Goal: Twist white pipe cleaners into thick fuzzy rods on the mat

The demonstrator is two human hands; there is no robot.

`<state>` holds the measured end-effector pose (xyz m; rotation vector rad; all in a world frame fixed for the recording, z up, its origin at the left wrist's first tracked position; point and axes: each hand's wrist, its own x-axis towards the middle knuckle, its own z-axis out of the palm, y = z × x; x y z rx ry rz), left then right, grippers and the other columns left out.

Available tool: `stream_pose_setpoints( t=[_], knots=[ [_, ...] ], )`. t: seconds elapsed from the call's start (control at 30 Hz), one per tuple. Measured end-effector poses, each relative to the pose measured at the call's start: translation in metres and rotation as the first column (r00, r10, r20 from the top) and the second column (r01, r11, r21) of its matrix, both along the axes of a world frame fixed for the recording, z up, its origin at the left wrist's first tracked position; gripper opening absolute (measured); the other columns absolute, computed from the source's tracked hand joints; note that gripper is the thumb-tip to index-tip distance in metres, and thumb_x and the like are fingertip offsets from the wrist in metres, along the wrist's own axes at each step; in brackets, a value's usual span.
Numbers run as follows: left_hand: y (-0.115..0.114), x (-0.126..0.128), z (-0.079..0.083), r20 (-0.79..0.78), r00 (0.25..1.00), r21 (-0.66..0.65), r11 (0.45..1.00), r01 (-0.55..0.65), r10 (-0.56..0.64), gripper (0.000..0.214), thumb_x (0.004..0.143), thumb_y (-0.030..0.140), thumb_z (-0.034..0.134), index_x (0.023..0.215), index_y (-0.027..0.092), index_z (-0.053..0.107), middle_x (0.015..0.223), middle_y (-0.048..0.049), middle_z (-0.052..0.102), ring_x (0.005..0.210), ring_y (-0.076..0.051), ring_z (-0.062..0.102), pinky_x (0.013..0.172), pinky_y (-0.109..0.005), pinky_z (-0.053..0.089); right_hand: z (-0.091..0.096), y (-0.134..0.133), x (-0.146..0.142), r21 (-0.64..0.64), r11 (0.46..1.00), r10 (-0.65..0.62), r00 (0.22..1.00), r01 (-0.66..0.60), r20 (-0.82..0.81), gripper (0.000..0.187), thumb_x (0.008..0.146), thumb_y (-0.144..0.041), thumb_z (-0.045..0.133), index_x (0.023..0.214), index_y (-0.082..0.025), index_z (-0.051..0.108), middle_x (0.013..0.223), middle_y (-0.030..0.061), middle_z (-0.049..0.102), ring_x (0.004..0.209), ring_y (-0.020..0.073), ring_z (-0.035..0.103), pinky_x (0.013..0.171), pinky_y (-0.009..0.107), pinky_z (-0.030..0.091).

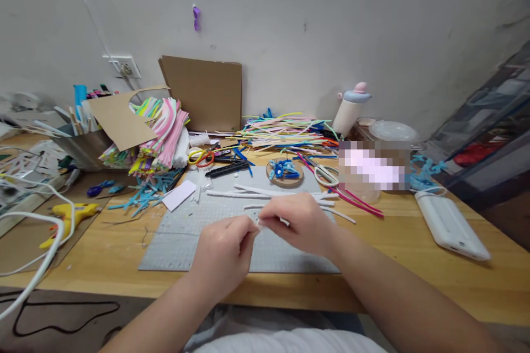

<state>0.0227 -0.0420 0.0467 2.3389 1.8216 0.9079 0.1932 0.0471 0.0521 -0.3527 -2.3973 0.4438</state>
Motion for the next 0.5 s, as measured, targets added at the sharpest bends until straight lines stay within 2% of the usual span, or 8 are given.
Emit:
stream_pose_setpoints(
  t=[0.07, 0.13, 0.27, 0.37, 0.5],
  knots=[
    [-0.002, 0.0, 0.002, 0.072, 0.997, 0.006, 0.999, 0.036, -0.036, 0.012, 0.083, 0.019, 0.048, 0.073, 0.02, 0.055, 0.062, 0.0008, 0.061, 0.058, -0.013, 0.056, 0.055, -0.024, 0.037, -0.002, 0.005, -0.002, -0.115, 0.993, 0.0, 1.0, -0.002, -0.017, 0.01, 0.086, -0.02, 0.052, 0.084, -0.017, 0.062, 0.075, 0.0022, 0.066, 0.068, 0.0108, 0.057, 0.062, 0.021, 0.039],
    [-0.003, 0.0, 0.003, 0.154, 0.988, 0.017, 1.0, 0.023, -0.025, 0.011, 0.083, 0.02, 0.05, 0.075, 0.02, 0.057, 0.063, 0.0011, 0.062, 0.059, -0.012, 0.056, 0.056, -0.023, 0.039, -0.004, 0.008, -0.004, -0.153, 0.988, 0.026, 1.0, -0.023, 0.013, 0.011, 0.085, -0.019, 0.053, 0.082, -0.017, 0.063, 0.073, 0.0021, 0.066, 0.067, 0.0108, 0.057, 0.062, 0.02, 0.039],
    [0.0, -0.002, 0.001, 0.242, 0.969, 0.008, 0.998, -0.063, 0.059, 0.011, 0.082, 0.021, 0.051, 0.074, 0.021, 0.059, 0.066, 0.0008, 0.063, 0.061, -0.012, 0.057, 0.058, -0.022, 0.041, -0.006, 0.005, -0.005, -0.084, 0.995, 0.066, 0.991, -0.056, 0.12, 0.017, 0.085, -0.023, 0.054, 0.071, -0.016, 0.062, 0.061, 0.0, 0.06, 0.058, 0.0096, 0.052, 0.053, 0.021, 0.033],
    [0.004, -0.004, -0.003, 0.272, 0.955, -0.023, 0.993, -0.113, 0.115, 0.011, 0.081, 0.022, 0.051, 0.075, 0.02, 0.06, 0.067, 0.0005, 0.065, 0.063, -0.013, 0.058, 0.059, -0.022, 0.042, -0.004, -0.001, -0.004, -0.051, 0.995, 0.097, 0.98, -0.09, 0.175, 0.015, 0.086, -0.021, 0.051, 0.076, -0.017, 0.061, 0.064, 0.0001, 0.06, 0.059, 0.0095, 0.051, 0.056, 0.021, 0.033],
    [0.011, -0.007, -0.007, 0.326, 0.925, -0.111, 0.98, -0.168, 0.195, 0.012, 0.081, 0.026, 0.051, 0.075, 0.02, 0.06, 0.065, 0.0017, 0.064, 0.06, -0.012, 0.058, 0.056, -0.022, 0.042, -0.001, -0.004, -0.003, 0.003, 1.0, 0.016, 0.974, -0.017, 0.225, 0.01, 0.084, -0.016, 0.049, 0.083, -0.017, 0.059, 0.072, 0.0013, 0.063, 0.065, 0.0117, 0.054, 0.059, 0.023, 0.034]
  ],
)
